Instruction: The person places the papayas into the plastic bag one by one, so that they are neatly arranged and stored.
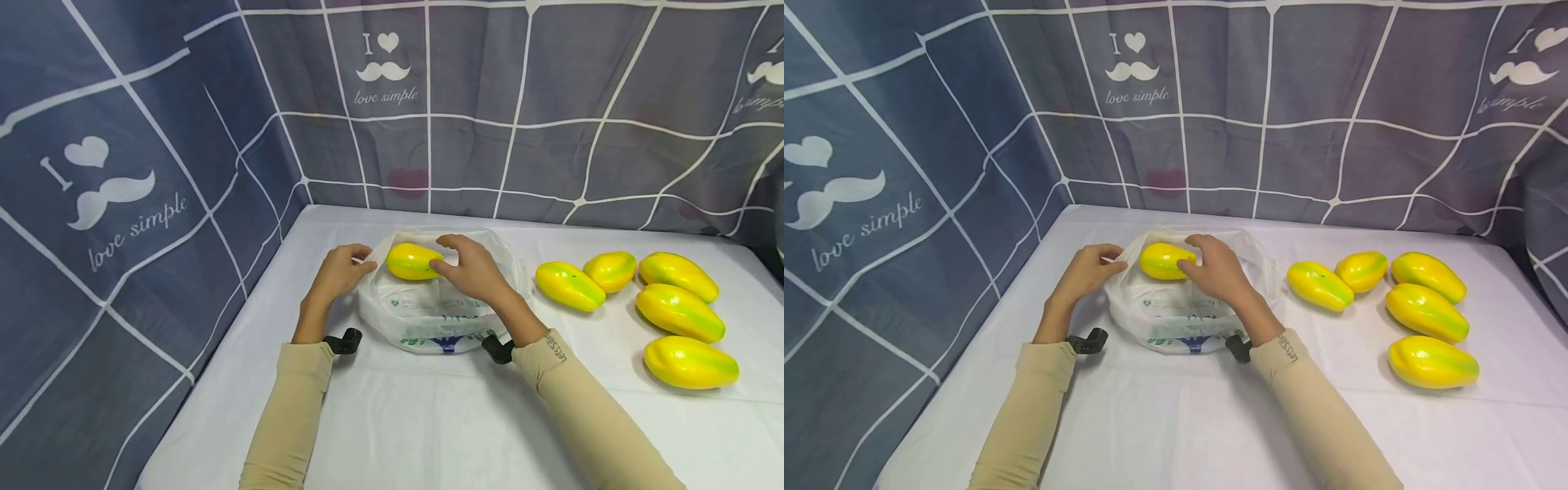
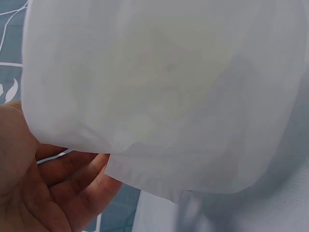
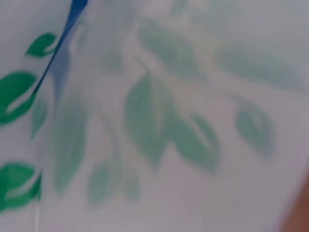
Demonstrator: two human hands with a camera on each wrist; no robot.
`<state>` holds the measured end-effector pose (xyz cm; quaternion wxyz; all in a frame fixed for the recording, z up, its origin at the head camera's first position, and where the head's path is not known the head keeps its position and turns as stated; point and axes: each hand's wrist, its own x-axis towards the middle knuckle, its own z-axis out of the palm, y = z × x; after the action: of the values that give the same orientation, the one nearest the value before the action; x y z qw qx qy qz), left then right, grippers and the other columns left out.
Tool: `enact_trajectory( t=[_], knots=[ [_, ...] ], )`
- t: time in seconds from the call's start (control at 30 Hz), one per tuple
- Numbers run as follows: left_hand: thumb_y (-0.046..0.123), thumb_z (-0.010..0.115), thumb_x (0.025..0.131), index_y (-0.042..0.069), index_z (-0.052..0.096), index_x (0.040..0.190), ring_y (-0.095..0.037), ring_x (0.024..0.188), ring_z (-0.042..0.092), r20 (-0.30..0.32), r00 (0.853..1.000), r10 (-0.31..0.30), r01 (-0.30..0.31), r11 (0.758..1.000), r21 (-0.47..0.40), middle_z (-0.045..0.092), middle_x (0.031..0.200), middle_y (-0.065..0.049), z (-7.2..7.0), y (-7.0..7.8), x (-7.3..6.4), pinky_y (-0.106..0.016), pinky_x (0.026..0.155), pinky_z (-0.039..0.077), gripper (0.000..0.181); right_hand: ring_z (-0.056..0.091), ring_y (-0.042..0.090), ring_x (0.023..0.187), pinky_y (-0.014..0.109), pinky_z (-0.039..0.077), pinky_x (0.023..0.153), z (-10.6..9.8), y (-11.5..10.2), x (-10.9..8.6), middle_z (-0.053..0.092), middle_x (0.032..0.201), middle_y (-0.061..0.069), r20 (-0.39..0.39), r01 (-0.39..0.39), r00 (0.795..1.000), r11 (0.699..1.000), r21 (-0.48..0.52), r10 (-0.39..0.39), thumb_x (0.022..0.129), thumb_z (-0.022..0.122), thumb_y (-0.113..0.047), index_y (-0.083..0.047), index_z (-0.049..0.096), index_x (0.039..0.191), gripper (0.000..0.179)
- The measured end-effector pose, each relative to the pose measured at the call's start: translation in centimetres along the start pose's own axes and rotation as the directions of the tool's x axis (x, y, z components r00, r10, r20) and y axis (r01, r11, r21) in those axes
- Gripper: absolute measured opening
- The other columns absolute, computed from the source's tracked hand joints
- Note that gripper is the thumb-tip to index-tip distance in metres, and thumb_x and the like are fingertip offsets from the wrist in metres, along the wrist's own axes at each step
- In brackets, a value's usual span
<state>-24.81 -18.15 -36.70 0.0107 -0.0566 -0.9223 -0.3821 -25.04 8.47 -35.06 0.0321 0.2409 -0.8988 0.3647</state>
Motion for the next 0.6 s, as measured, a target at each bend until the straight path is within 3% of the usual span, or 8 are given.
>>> enact_trajectory(
  t=[0.33,0.6],
  knots=[
    [0.023,0.066,0.095,0.004,0.066,0.125,-0.030,0.103,0.064,-0.006,1.000,-0.006,0.006,1.000,0.007,0.065,0.120,-0.016,-0.2,-0.1,0.1,-0.042,0.086,0.051,0.035,0.046,0.038,0.130,0.055,0.035,0.106,-2.6,0.7,-2.5,0.052,0.140,0.020,-0.071,-0.011,0.997,0.998,-0.059,0.006,0.096,0.065,-0.024,0.001,0.049,0.141,0.054],
    [0.023,0.066,0.095,0.003,0.065,0.126,-0.031,0.104,0.064,0.000,1.000,-0.007,0.007,1.000,0.017,0.065,0.119,-0.017,-0.2,0.0,0.1,-0.043,0.088,0.050,0.037,0.043,0.039,0.132,0.057,0.033,0.105,-5.6,3.2,-4.5,0.051,0.140,0.020,-0.106,-0.014,0.994,0.999,-0.050,0.009,0.094,0.067,-0.025,0.003,0.052,0.137,0.053]
  ],
)
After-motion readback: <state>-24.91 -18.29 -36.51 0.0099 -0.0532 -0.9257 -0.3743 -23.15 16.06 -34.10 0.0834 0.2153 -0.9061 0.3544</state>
